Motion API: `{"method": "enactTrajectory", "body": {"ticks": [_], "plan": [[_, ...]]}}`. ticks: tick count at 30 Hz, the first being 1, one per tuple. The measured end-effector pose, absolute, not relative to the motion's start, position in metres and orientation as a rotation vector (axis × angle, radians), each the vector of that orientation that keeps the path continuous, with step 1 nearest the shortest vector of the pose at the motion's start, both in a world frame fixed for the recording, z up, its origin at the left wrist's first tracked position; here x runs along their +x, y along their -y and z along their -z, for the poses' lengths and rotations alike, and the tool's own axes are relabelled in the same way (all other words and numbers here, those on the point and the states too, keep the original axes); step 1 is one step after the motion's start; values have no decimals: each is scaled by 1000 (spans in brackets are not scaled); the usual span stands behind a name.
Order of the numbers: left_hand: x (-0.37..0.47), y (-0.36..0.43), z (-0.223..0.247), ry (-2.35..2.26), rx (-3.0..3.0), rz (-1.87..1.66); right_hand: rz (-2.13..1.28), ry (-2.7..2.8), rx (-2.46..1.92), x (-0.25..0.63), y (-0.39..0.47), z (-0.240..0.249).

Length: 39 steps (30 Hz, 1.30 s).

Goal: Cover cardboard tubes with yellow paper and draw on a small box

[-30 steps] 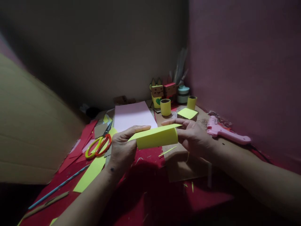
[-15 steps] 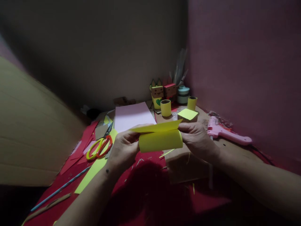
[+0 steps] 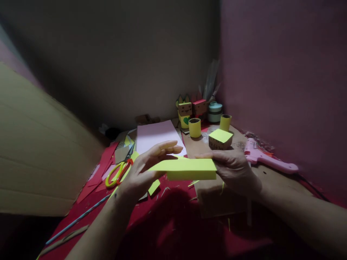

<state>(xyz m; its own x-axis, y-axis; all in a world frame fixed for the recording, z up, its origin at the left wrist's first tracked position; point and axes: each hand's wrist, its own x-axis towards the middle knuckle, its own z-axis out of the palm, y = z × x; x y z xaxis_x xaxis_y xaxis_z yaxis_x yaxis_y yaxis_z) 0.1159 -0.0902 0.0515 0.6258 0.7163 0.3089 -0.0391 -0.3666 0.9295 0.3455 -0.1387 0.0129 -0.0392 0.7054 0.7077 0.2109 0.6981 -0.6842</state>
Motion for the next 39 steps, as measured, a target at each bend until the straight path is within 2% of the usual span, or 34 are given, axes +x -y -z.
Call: {"method": "enactTrajectory", "body": {"ticks": [5, 10, 22, 31, 39], "plan": [[124, 96, -50, -785, 1903, -974, -342, 1669, -801, 346, 139, -13], [132, 103, -43, -984, 1725, -1046, -306, 1764, -811, 347, 141, -11], [127, 107, -42, -919, 1667, -1100, -215, 1794, -788, 346, 151, -13], [127, 107, -46, -942, 1686, -1029, -339, 1784, -745, 345, 151, -16], [126, 102, -38, -933, 1615, -949, -646, 1665, -803, 343, 146, -11]]}}
